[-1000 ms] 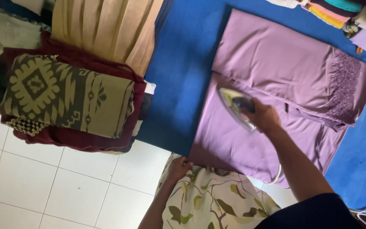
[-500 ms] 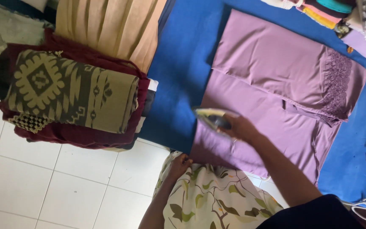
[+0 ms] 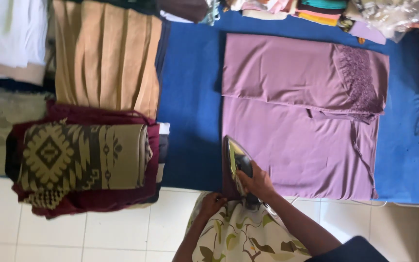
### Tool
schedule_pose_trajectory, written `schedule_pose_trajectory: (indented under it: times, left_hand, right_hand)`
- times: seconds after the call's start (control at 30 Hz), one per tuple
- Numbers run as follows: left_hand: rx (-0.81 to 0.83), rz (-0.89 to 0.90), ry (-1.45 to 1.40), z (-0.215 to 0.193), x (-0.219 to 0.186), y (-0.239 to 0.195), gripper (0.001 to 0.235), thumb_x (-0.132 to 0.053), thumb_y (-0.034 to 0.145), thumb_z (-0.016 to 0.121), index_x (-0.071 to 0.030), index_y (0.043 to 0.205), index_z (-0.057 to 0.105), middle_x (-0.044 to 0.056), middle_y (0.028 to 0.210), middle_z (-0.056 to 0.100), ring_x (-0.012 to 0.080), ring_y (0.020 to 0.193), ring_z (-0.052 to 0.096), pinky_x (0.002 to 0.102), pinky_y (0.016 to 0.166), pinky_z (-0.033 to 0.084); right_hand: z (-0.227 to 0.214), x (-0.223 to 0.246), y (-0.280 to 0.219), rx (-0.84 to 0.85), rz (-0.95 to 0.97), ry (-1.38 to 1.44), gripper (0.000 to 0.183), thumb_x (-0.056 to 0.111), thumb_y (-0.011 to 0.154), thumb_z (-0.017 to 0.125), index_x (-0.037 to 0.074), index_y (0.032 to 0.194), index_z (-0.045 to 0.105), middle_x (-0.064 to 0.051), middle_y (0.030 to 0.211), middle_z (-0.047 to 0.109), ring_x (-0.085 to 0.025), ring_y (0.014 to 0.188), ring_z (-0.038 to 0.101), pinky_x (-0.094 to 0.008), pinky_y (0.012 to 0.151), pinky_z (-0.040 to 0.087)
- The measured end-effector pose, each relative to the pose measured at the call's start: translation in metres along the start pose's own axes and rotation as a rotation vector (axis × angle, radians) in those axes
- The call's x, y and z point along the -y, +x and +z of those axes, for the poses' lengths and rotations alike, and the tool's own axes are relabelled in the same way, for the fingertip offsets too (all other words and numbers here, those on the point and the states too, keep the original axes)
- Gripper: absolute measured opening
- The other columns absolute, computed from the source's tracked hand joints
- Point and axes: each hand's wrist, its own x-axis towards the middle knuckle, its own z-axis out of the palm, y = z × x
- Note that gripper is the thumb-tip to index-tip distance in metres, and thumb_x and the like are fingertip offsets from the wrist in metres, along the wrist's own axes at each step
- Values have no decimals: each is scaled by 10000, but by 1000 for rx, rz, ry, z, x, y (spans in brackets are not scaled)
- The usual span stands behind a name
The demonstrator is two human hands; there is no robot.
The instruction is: Ironing a purple garment on an ironing board.
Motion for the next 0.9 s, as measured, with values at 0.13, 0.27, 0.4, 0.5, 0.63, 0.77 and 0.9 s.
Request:
schedule_pose_trajectory:
  times: [0.13, 0.27, 0.4, 0.5, 0.63, 0.77, 0.9]
  left_hand:
    - [8, 12, 12, 2, 10, 0, 376, -438, 848, 758, -92, 993, 779, 157, 934, 756, 317, 876, 723, 434, 769, 551]
    - [44, -19, 67, -8, 6, 3, 380, -443, 838, 764, -96, 992, 779, 139, 975, 754, 314, 926, 716, 426, 809, 550]
    - [156, -95, 29, -31, -9, -4, 373, -429, 838, 723, -111, 1028, 769, 118, 990, 766, 294, 944, 745, 410, 836, 568]
    - [247, -32, 294, -42, 3, 8, 412, -443, 875, 722, -81, 1071, 727, 162, 1056, 712, 363, 988, 690, 453, 844, 551]
    - [412, -68, 525, -86, -58, 7, 374, -454, 916, 636, -115, 1021, 755, 177, 1069, 727, 377, 1008, 687, 459, 868, 549]
    - [244, -90, 462, -121, -181, 4, 304, -356, 976, 555, -145, 1053, 760, 161, 1139, 774, 336, 1072, 714, 419, 934, 543]
    - [48, 265, 522, -102, -216, 25, 326, -274, 976, 592, -125, 1255, 671, 149, 1321, 655, 339, 1258, 617, 408, 1077, 490]
  right_hand:
    - [-3, 19, 47, -151, 135, 162, 411, 369, 901, 713, 61, 1141, 586, -112, 705, 710, -185, 514, 684, -358, 483, 562]
    - [-25, 49, 103, -289, 115, 259, 442, 413, 897, 729, 28, 1081, 612, -102, 700, 691, -191, 494, 658, -364, 479, 538]
    - [-36, 44, 138, -405, 117, 229, 523, 473, 885, 701, 49, 1175, 604, -172, 756, 720, -284, 581, 718, -414, 558, 569]
    - [-37, 11, 146, -405, 147, 108, 645, 551, 885, 692, 51, 1272, 562, -255, 951, 721, -397, 831, 732, -476, 747, 576]
    - [-34, -31, 88, -360, 51, 2, 649, 538, 864, 715, 44, 1261, 573, -280, 1098, 705, -448, 1037, 680, -510, 886, 533]
    - [-57, -63, 15, -311, 217, 7, 641, 521, 872, 701, 91, 1321, 544, -249, 1058, 721, -391, 945, 730, -487, 834, 569]
    - [-80, -149, -12, -421, 352, 37, 553, 495, 936, 658, 89, 1299, 560, -186, 997, 752, -317, 800, 777, -414, 676, 645]
